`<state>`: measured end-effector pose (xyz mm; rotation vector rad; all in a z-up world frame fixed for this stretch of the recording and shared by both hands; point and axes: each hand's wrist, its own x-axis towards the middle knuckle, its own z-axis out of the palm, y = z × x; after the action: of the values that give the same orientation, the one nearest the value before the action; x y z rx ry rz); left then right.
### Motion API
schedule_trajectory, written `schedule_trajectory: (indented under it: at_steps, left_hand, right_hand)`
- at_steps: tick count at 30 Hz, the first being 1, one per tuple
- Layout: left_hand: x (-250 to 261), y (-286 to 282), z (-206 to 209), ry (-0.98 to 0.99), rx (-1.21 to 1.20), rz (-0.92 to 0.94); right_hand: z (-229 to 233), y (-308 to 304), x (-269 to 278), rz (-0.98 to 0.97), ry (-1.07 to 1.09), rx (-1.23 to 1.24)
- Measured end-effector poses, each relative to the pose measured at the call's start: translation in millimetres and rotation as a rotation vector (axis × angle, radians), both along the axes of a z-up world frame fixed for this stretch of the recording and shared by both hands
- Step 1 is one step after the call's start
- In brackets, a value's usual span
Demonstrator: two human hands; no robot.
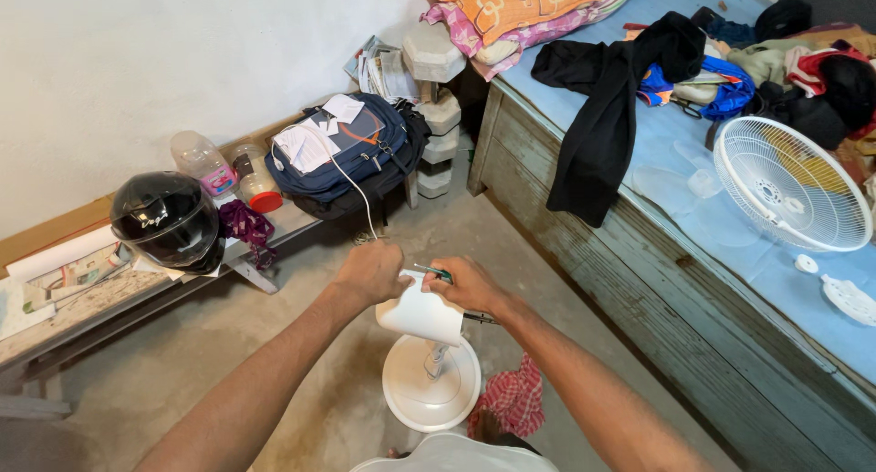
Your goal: The person disassembles a white pedestal fan using a screwdriver, removing the front grille, motor housing, and rear cover. They manipulate the internal motor and wiring, then reassemble the fan components in reverse order.
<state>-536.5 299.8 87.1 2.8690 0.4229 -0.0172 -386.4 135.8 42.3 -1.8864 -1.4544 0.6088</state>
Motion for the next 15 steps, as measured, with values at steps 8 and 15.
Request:
schedule_trajectory:
  at_steps: [8,15]
  left_hand:
    - [-10.9,-3.0,5.2,-0.302,-0.032,-0.145]
    - [-10.5,5.8,-13.6,-0.046,-0.188,-0.083]
  right_hand:
    - [-4.8,0.4,1.5,-0.022,-0.017,-0.040]
    - [9.6,-2.6,-7.0,-0.067,-0.017,-0.051]
